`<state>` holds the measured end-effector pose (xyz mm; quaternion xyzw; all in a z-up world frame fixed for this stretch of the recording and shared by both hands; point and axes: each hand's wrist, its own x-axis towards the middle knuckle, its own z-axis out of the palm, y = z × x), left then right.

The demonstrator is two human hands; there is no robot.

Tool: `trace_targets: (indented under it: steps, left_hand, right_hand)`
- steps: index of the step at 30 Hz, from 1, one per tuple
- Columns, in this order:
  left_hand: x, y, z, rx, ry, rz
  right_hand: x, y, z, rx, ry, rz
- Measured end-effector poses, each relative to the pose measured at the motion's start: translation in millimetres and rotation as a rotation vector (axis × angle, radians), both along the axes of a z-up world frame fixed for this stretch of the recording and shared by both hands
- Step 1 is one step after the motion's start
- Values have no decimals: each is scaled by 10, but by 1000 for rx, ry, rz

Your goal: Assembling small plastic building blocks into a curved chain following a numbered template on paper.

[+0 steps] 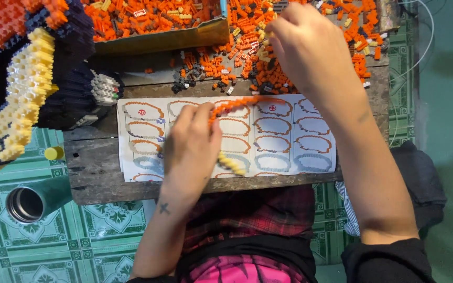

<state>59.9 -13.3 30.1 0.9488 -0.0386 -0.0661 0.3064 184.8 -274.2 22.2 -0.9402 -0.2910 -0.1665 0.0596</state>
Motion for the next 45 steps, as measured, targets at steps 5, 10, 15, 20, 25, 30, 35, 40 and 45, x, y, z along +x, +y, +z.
trace_targets:
  steps: [5,10,15,20,25,30,35,40,45]
  left_hand:
    - [-100,431,-42,65,-74,74]
    - [-160,743,-120,53,-245,49]
    - [-275,808,-139,9,-471,-122]
    - [-498,782,-353,-76,-528,-257]
    - [-566,628,-109,-110,-465,-332]
    - [-567,647,-236,-109,-465,-385]
    - [-579,656,-237,-99,-447,-380]
    - [-552,664,-209,-111,-444,-381]
    - [-549,675,-210,-139,-429,-378]
  right_hand:
    - [-801,137,395,227,201,157]
    - [-1456,210,256,366,360,246]
    - [-1759,262,93,375,302,222]
    - [-1880,341,125,383,284,222]
    - [-1894,508,103,383,231,285]
    - [-1911,563,109,276,309,236]
    - [-1898,624,91,294,284,257]
    - [-1895,731,7,435,272,332]
    - [-1892,795,-30,447,247,379]
